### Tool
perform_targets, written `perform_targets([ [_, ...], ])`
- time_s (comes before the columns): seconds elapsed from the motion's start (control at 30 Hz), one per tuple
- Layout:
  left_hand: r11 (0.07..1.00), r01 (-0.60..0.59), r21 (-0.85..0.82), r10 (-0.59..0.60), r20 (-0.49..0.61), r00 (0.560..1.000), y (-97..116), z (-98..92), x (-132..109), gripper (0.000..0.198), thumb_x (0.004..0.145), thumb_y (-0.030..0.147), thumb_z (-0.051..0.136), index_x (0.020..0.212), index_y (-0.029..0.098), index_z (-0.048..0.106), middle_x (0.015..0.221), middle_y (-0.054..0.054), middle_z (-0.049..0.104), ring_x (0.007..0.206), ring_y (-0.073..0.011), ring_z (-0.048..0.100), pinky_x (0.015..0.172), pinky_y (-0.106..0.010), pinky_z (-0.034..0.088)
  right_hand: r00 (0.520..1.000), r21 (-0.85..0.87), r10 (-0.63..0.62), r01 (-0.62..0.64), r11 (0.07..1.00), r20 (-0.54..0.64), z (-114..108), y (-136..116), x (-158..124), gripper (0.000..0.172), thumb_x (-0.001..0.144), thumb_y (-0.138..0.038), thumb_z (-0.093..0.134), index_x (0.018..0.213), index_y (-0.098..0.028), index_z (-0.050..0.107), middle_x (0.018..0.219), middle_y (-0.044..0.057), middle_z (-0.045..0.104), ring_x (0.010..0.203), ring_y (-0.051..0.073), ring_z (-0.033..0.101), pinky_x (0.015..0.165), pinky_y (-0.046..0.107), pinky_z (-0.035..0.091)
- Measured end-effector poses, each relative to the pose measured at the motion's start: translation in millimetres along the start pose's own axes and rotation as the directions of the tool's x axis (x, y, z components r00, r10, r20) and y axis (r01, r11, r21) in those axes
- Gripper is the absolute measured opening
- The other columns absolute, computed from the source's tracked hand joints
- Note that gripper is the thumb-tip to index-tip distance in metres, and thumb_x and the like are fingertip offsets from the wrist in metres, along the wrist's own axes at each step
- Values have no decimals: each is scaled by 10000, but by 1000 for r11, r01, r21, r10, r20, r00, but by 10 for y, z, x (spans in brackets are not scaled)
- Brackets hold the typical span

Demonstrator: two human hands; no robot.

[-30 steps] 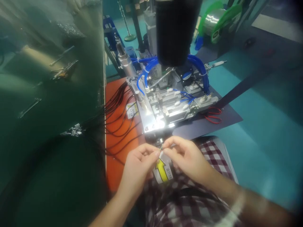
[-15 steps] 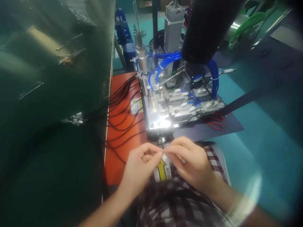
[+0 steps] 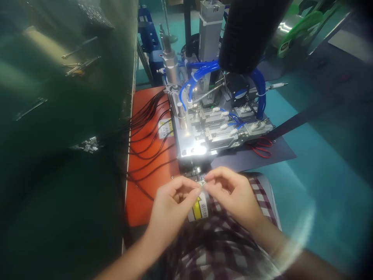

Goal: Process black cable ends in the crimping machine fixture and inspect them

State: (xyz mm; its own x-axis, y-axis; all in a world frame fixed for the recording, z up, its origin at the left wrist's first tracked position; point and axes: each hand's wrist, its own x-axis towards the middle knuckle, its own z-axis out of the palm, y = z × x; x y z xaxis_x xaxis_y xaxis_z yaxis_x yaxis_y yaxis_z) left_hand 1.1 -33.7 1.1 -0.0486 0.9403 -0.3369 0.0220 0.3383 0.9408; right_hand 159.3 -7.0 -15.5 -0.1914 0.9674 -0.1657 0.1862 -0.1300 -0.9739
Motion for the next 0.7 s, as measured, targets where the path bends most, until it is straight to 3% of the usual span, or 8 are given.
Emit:
perform_targets([
  [0.13,1000,-31,2,31,7,999,-11,7,-23,99,733,260,724,748,167,695,660,-14,675,578,-103,587,527,-173,454,989,99,122,-130,987,83,8,-27,17,161,741,-309,709,731,-160,648,625,-17,556,518,81,443,460,205,378],
  [0.27,999,-48,7,48,2,999,-31,4,-34,107,752,276,715,787,177,694,655,-5,663,570,-98,577,506,-168,438,954,218,224,-266,939,202,8,-15,4,189,770,-337,685,761,-157,627,472,-77,423,419,54,333,400,186,281],
  [0.43,998,-60,-10,60,12,998,-28,3,-22,122,764,285,701,805,171,685,660,-11,662,573,-112,591,514,-187,459,930,365,234,-331,870,285,24,7,-23,211,765,-349,704,795,-162,611,432,-101,399,399,43,323,409,172,278],
  [0.7,998,-50,-25,51,39,998,-27,-30,-24,134,769,283,694,809,157,678,697,-19,657,618,-107,584,547,-180,459,908,396,231,-367,842,350,-13,63,-10,210,751,-341,712,830,-153,659,458,-87,436,402,43,343,406,174,283],
])
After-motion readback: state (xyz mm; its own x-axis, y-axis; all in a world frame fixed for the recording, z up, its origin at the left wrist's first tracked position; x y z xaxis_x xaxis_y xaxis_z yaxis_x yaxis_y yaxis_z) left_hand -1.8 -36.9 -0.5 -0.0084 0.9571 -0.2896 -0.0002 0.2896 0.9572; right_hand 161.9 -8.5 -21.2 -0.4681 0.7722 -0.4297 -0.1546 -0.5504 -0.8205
